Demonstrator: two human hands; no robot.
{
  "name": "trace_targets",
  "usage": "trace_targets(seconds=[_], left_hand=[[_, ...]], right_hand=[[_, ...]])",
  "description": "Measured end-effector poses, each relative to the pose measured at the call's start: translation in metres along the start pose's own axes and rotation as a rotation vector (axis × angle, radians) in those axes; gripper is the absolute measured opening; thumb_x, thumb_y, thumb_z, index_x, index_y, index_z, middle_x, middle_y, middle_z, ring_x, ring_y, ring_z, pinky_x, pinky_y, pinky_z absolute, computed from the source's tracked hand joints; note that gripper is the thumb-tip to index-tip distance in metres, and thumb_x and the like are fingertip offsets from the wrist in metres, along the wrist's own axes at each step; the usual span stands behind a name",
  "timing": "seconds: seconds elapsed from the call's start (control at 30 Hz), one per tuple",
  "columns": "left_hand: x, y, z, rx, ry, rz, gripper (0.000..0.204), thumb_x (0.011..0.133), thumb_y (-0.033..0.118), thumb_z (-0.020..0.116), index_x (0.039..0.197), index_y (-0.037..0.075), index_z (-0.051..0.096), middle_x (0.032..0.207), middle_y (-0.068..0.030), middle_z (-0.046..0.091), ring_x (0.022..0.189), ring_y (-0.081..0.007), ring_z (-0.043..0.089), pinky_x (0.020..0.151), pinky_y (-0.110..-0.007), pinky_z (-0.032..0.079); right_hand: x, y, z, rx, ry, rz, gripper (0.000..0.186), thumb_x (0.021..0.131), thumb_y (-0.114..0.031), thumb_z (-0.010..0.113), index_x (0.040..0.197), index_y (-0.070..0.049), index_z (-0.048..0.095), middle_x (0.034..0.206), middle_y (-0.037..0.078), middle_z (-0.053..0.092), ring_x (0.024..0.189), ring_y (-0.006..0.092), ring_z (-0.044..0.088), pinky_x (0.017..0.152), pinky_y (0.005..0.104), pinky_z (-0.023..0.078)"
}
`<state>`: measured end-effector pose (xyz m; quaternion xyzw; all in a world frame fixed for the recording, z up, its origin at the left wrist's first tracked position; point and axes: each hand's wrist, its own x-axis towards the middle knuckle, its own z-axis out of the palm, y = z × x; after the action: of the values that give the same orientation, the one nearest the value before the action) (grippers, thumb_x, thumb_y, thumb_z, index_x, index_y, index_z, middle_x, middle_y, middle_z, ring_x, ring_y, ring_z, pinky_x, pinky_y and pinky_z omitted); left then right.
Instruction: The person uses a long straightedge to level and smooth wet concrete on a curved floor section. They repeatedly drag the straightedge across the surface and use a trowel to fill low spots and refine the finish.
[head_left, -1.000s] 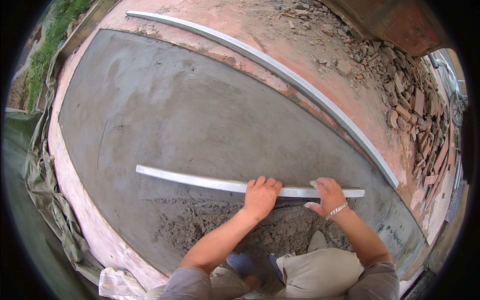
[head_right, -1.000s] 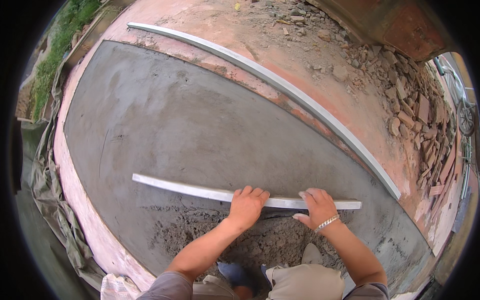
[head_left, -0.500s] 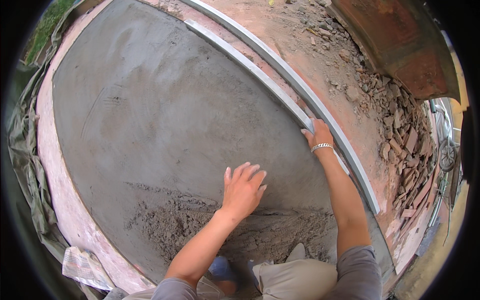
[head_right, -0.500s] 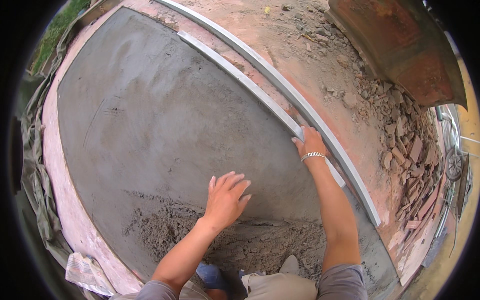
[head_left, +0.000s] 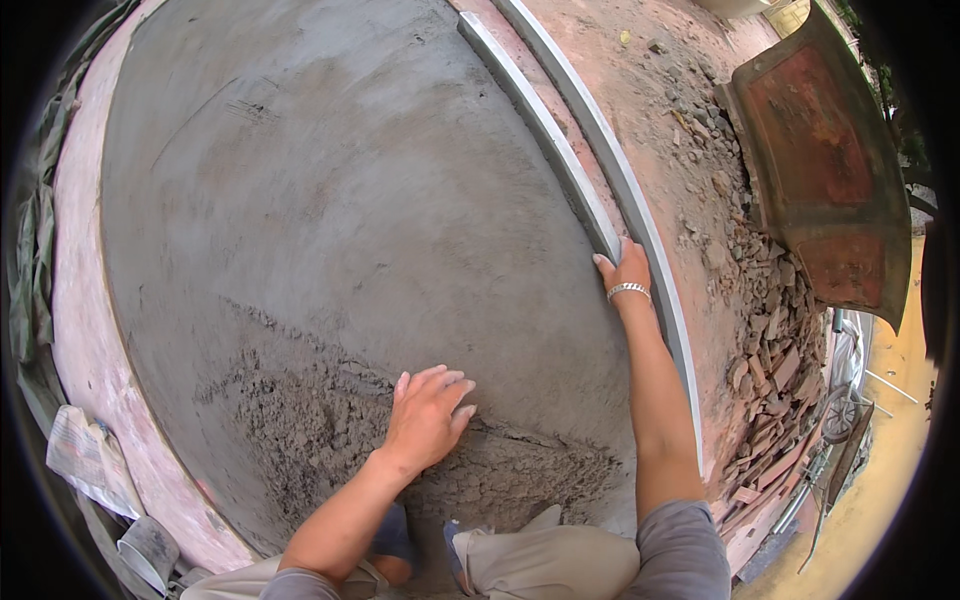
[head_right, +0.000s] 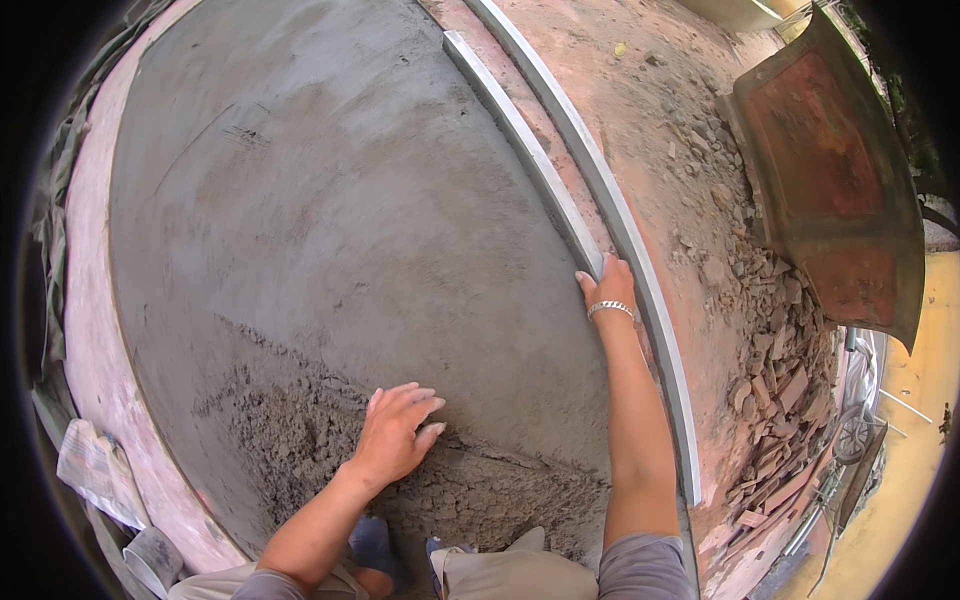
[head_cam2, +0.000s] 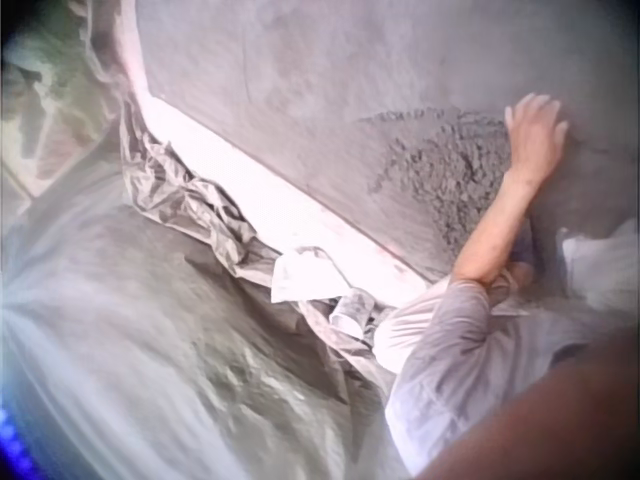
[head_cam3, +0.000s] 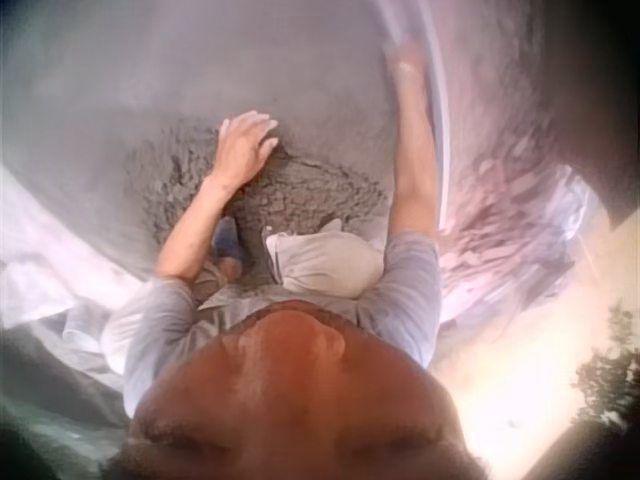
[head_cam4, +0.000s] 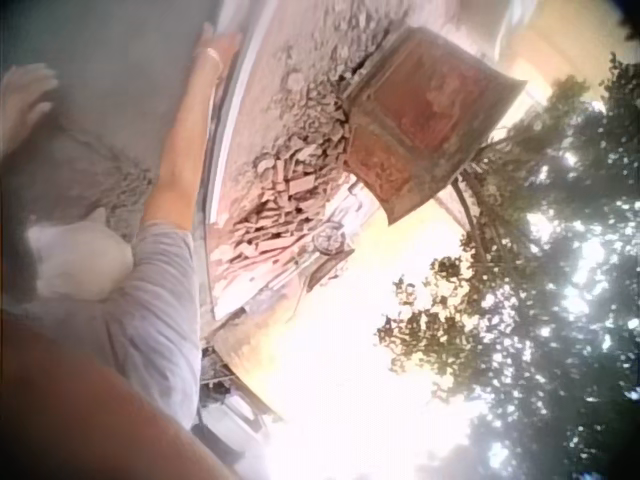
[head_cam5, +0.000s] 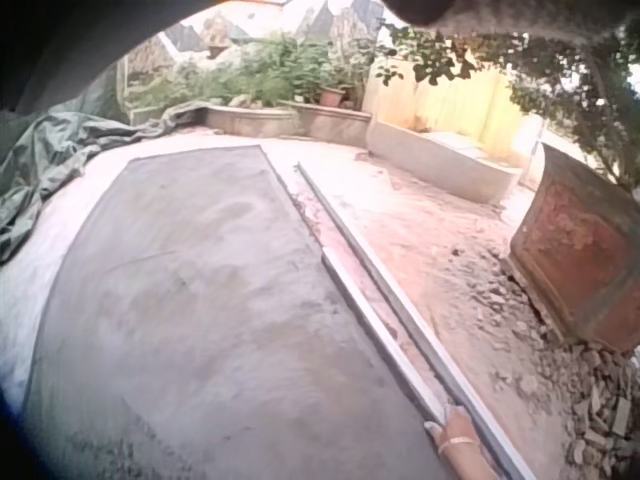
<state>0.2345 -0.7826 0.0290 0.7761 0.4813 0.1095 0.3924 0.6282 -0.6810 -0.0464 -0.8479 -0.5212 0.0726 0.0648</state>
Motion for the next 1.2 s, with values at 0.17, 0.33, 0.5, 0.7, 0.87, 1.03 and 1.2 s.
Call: trace_targets(seconds=[0.17, 0.33, 0.5, 0.7, 0.87, 1.03, 1.2], left_hand=[[0.000, -0.008, -0.009, -0.033, 0.010, -0.026, 0.036, 0.085, 0.020, 0.076, 0.119, 0.012, 0.069, 0.128, -0.0086, 0.065, 0.129, -0.0315, 0.053, 0.109, -0.059, 0.037], [0.001, -0.014, -0.012, -0.075, 0.026, -0.055, 0.034, 0.086, 0.020, 0.074, 0.119, 0.011, 0.069, 0.126, -0.0087, 0.065, 0.129, -0.0308, 0.053, 0.109, -0.060, 0.037], [0.006, -0.013, -0.011, -0.146, 0.040, -0.026, 0.034, 0.086, 0.019, 0.074, 0.118, 0.010, 0.068, 0.126, -0.0090, 0.065, 0.129, -0.0307, 0.053, 0.109, -0.059, 0.037], [0.012, -0.010, -0.012, -0.143, 0.037, -0.027, 0.035, 0.086, 0.019, 0.075, 0.119, 0.010, 0.068, 0.126, -0.0092, 0.065, 0.127, -0.0316, 0.054, 0.109, -0.056, 0.038], [0.012, -0.009, -0.009, -0.160, 0.036, -0.031, 0.035, 0.086, 0.018, 0.075, 0.119, 0.010, 0.068, 0.126, -0.0092, 0.066, 0.127, -0.0318, 0.054, 0.109, -0.056, 0.038], [0.008, -0.006, -0.007, -0.156, 0.003, -0.060, 0.034, 0.086, 0.020, 0.074, 0.118, 0.011, 0.069, 0.126, -0.0084, 0.065, 0.128, -0.0306, 0.054, 0.109, -0.059, 0.037], [0.000, -0.009, -0.016, -0.134, 0.032, -0.049, 0.034, 0.087, 0.021, 0.074, 0.119, 0.011, 0.068, 0.126, -0.0082, 0.065, 0.128, -0.0307, 0.054, 0.109, -0.058, 0.036]], right_hand=[[0.017, -0.018, 0.004, -0.013, -0.009, -0.062, 0.050, 0.086, -0.030, 0.076, 0.120, 0.001, 0.059, 0.118, 0.023, 0.062, 0.113, 0.0416, 0.058, 0.097, 0.0469, 0.047], [-0.002, -0.035, 0.010, 0.007, 0.023, -0.143, 0.049, 0.085, -0.027, 0.076, 0.121, 0.002, 0.060, 0.117, 0.023, 0.062, 0.113, 0.0412, 0.058, 0.096, 0.0465, 0.048], [-0.017, -0.052, 0.014, 0.049, 0.013, -0.153, 0.046, 0.084, -0.024, 0.076, 0.118, 0.002, 0.060, 0.114, 0.023, 0.062, 0.109, 0.0405, 0.059, 0.094, 0.0472, 0.048], [-0.042, -0.075, 0.016, 0.067, -0.014, -0.232, 0.044, 0.082, -0.021, 0.077, 0.115, 0.002, 0.061, 0.110, 0.022, 0.062, 0.103, 0.0410, 0.059, 0.089, 0.0466, 0.049], [-0.083, -0.101, 0.019, 0.138, -0.086, -0.273, 0.045, 0.081, -0.018, 0.077, 0.117, 0.003, 0.061, 0.110, 0.021, 0.061, 0.104, 0.0398, 0.059, 0.090, 0.0458, 0.049], [-0.147, -0.128, 0.024, 0.247, -0.223, -0.465, 0.045, 0.079, -0.016, 0.078, 0.116, 0.002, 0.060, 0.111, 0.021, 0.061, 0.102, 0.0395, 0.059, 0.090, 0.0454, 0.049], [-0.166, -0.134, 0.020, 0.302, -0.337, -0.583, 0.044, 0.079, -0.015, 0.078, 0.116, 0.002, 0.060, 0.110, 0.021, 0.061, 0.101, 0.0395, 0.059, 0.090, 0.0458, 0.049]])
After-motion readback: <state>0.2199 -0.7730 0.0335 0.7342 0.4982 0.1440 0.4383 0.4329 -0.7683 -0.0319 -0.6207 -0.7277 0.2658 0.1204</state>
